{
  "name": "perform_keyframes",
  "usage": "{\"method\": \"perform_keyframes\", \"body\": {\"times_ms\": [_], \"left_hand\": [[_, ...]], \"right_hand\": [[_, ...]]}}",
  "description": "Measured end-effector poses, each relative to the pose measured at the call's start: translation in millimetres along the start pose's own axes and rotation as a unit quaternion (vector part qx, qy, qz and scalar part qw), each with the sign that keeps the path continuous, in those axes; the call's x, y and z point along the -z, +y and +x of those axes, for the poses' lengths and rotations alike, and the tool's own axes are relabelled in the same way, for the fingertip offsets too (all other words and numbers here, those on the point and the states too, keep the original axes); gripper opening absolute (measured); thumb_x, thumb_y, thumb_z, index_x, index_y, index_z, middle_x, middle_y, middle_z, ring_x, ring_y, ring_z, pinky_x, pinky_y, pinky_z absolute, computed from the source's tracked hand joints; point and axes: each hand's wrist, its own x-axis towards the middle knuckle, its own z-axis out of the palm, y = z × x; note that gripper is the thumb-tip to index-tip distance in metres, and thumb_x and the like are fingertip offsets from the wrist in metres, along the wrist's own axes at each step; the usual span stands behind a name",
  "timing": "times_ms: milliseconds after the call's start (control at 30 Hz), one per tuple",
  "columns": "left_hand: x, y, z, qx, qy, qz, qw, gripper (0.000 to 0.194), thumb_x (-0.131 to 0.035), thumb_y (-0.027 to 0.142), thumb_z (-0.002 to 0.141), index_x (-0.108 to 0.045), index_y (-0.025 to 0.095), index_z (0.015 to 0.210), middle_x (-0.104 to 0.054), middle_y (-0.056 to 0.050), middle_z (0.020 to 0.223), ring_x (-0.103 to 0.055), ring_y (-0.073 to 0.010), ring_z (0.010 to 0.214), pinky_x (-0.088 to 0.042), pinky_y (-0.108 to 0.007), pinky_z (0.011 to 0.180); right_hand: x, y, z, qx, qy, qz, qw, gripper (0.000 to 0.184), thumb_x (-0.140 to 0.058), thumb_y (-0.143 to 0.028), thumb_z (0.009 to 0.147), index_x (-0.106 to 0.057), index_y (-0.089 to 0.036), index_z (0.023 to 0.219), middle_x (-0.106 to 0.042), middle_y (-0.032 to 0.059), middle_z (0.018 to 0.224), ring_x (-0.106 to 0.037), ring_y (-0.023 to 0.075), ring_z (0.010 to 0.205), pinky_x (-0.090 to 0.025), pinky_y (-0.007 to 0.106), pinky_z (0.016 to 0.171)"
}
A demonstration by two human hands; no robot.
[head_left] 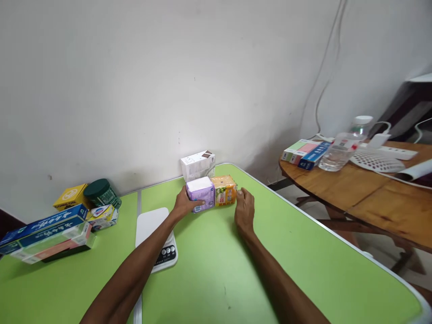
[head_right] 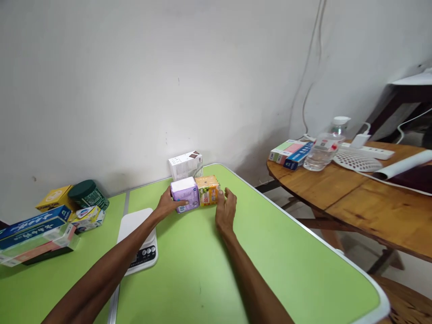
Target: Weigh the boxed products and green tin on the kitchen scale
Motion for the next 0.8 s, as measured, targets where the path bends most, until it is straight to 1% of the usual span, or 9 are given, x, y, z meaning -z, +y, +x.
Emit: {"method": "perform_keyframes", "body": {"times_ms": [67,133,300,367,467,533,633,733,800], "left_hand": [[8.1,3.8,-6.7,-0.002,0.013,-0.024,1.0,0.082,-0.096,0.036,0.057,-0.059,0.015,0.126,-0.072,-0.014,0.124,-0.069,-0.0285,0.11,-0.054,-0.044,0.097],[24.8,10.0,-19.5,-0.014,0.007,-0.046,0.999,0.082,-0.096,0.038,0.057,-0.059,0.016,0.128,-0.072,-0.014,0.124,-0.069,-0.0279,0.109,-0.056,-0.044,0.095],[96.8,22.4,-74.5,-0.062,-0.046,-0.04,0.996,0.076,-0.092,0.035,0.064,-0.058,0.02,0.13,-0.072,-0.011,0.127,-0.071,-0.0272,0.108,-0.059,-0.039,0.088],[126.4,17.8,-98.6,-0.06,-0.025,-0.028,0.997,0.074,-0.091,0.034,0.065,-0.057,0.02,0.129,-0.072,-0.01,0.125,-0.072,-0.0268,0.106,-0.059,-0.038,0.087],[158.7,-0.7,-128.8,-0.041,0.017,-0.035,0.998,0.076,-0.09,0.034,0.065,-0.055,0.02,0.131,-0.071,-0.01,0.126,-0.071,-0.0267,0.107,-0.059,-0.037,0.088],[169.7,-15.5,-142.5,-0.029,0.038,-0.043,0.998,0.075,-0.09,0.035,0.066,-0.055,0.02,0.131,-0.071,-0.01,0.127,-0.071,-0.0268,0.109,-0.059,-0.038,0.09],[172.9,-31.4,-152.0,-0.017,0.057,-0.047,0.997,0.072,-0.088,0.039,0.069,-0.055,0.02,0.13,-0.073,-0.01,0.122,-0.07,-0.0272,0.109,-0.059,-0.04,0.092],[170.2,-37.7,-153.5,-0.022,0.062,-0.048,0.997,0.075,-0.087,0.043,0.07,-0.054,0.02,0.134,-0.071,-0.011,0.127,-0.07,-0.0279,0.112,-0.057,-0.042,0.096],[169.8,-42.7,-155.6,-0.023,0.069,-0.046,0.996,0.086,-0.089,0.045,0.068,-0.05,0.021,0.141,-0.066,-0.014,0.137,-0.067,-0.0298,0.119,-0.054,-0.045,0.102]], "right_hand": [[3.6,-10.6,-19.1,0.056,0.041,-0.025,0.997,0.068,-0.035,-0.069,0.097,-0.057,-0.015,0.132,-0.059,0.0201,0.131,-0.05,0.0344,0.128,-0.038,0.055,0.111],[3.6,-27.4,-37.3,0.115,0.021,-0.016,0.993,0.06,-0.039,-0.062,0.1,-0.055,-0.016,0.136,-0.059,0.0191,0.133,-0.052,0.0336,0.128,-0.041,0.055,0.109],[-20.6,-89.0,-83.0,0.161,-0.181,0.081,0.967,0.045,-0.043,-0.048,0.105,-0.055,-0.022,0.14,-0.062,0.0146,0.138,-0.059,0.0289,0.127,-0.049,0.048,0.104],[-36.4,-111.0,-105.1,0.183,-0.253,0.11,0.943,0.043,-0.045,-0.045,0.105,-0.055,-0.023,0.141,-0.063,0.0132,0.137,-0.06,0.0281,0.126,-0.05,0.047,0.105],[-58.4,-130.3,-138.6,0.199,-0.317,0.136,0.917,0.043,-0.048,-0.041,0.105,-0.054,-0.025,0.143,-0.062,0.0118,0.138,-0.06,0.0274,0.125,-0.052,0.046,0.105],[-69.8,-134.1,-156.2,0.193,-0.341,0.138,0.91,0.042,-0.048,-0.041,0.105,-0.055,-0.026,0.143,-0.064,0.0116,0.136,-0.062,0.0274,0.123,-0.054,0.045,0.103],[-80.9,-130.6,-170.2,0.18,-0.355,0.127,0.909,0.042,-0.049,-0.043,0.104,-0.057,-0.026,0.141,-0.065,0.0121,0.133,-0.064,0.0281,0.121,-0.056,0.046,0.1],[-83.2,-119.7,-170.4,0.167,-0.359,0.121,0.91,0.044,-0.05,-0.046,0.103,-0.058,-0.025,0.141,-0.065,0.0128,0.134,-0.064,0.0283,0.122,-0.056,0.046,0.099],[-80.0,-108.3,-165.1,0.139,-0.347,0.118,0.92,0.046,-0.049,-0.048,0.103,-0.058,-0.024,0.141,-0.065,0.0135,0.137,-0.063,0.0288,0.124,-0.056,0.047,0.1]]}}
